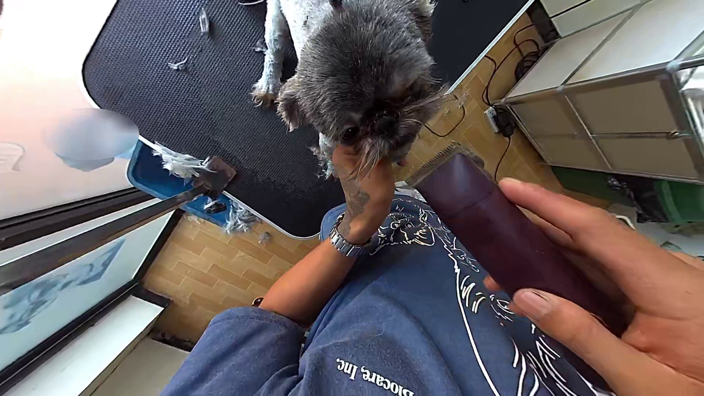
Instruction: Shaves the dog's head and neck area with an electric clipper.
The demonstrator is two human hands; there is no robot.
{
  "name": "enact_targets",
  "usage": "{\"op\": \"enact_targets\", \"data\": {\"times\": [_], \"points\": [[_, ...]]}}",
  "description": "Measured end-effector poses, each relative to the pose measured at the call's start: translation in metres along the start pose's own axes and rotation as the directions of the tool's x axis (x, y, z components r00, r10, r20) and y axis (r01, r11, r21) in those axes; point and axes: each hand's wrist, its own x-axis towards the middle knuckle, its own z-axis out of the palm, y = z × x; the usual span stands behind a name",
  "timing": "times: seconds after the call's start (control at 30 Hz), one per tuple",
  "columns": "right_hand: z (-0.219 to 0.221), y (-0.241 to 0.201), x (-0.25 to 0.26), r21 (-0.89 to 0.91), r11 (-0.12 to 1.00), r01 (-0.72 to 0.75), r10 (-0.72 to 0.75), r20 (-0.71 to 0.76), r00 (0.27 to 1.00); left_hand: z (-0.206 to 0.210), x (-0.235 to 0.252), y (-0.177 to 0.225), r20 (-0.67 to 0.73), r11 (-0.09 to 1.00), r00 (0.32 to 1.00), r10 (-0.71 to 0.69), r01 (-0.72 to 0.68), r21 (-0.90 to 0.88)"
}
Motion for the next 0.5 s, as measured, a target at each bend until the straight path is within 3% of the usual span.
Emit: {"op": "enact_targets", "data": {"times": [0.1,0.27,0.5], "points": [[0.0,-0.006,0.013,-0.203,0.976,0.086,-0.097,-0.046,0.994,-0.008,-0.011,0.013,0.096,0.994,0.995,-0.017,0.006,0.108],[0.004,-0.015,0.029,-0.275,0.947,0.166,-0.19,-0.062,0.98,-0.014,-0.013,0.011,0.118,0.986,0.992,0.046,-0.064,0.156],[-0.016,-0.014,0.017,-0.197,0.979,0.053,-0.051,0.017,0.999,-0.012,-0.007,0.015,0.086,0.997,0.996,0.004,-0.011,0.071]]}}
